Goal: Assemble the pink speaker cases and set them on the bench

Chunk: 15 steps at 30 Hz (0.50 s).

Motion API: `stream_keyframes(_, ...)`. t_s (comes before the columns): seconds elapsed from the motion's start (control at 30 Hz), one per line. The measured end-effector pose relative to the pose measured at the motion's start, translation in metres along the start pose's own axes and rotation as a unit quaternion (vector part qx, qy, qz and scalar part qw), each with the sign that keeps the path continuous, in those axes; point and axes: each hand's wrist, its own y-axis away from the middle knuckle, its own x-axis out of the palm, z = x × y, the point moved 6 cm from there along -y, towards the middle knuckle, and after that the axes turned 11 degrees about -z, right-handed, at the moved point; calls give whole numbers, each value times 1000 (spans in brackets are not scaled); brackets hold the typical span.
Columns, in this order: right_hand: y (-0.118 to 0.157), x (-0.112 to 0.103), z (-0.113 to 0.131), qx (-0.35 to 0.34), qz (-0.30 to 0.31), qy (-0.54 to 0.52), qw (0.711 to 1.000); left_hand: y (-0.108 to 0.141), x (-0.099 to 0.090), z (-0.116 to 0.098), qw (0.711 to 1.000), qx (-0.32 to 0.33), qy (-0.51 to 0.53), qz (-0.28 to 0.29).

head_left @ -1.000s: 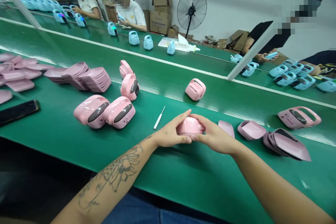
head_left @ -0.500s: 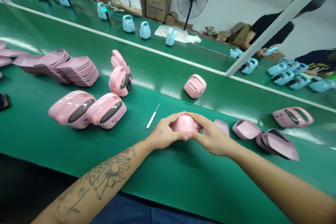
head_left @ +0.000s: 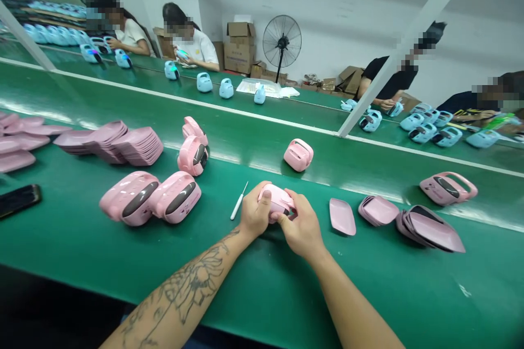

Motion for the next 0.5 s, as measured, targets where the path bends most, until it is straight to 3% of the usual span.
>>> stream_keyframes(0.13, 0, 23, 6, 6, -43, -45, 998, -20, -14, 2, 996, -43, 42, -67)
stream_keyframes(0.3, 12, 33, 11, 21, -61, -63, 996, -16, -7, 6, 991, -98, 87, -19)
stream_keyframes(0.4, 10, 2, 2, 55, -98, -43, 993, -6, -2, 8, 996, -66, 55, 4)
stream_keyframes(0.47, -10, -41, -11, 73, -151, -2, 986, 1, -2, 7, 1000, -13, 6, 10)
stream_keyframes(0.5, -27, -71, -16, 61, -222, 72, 970, 5, 0, 6, 999, 18, -22, 18)
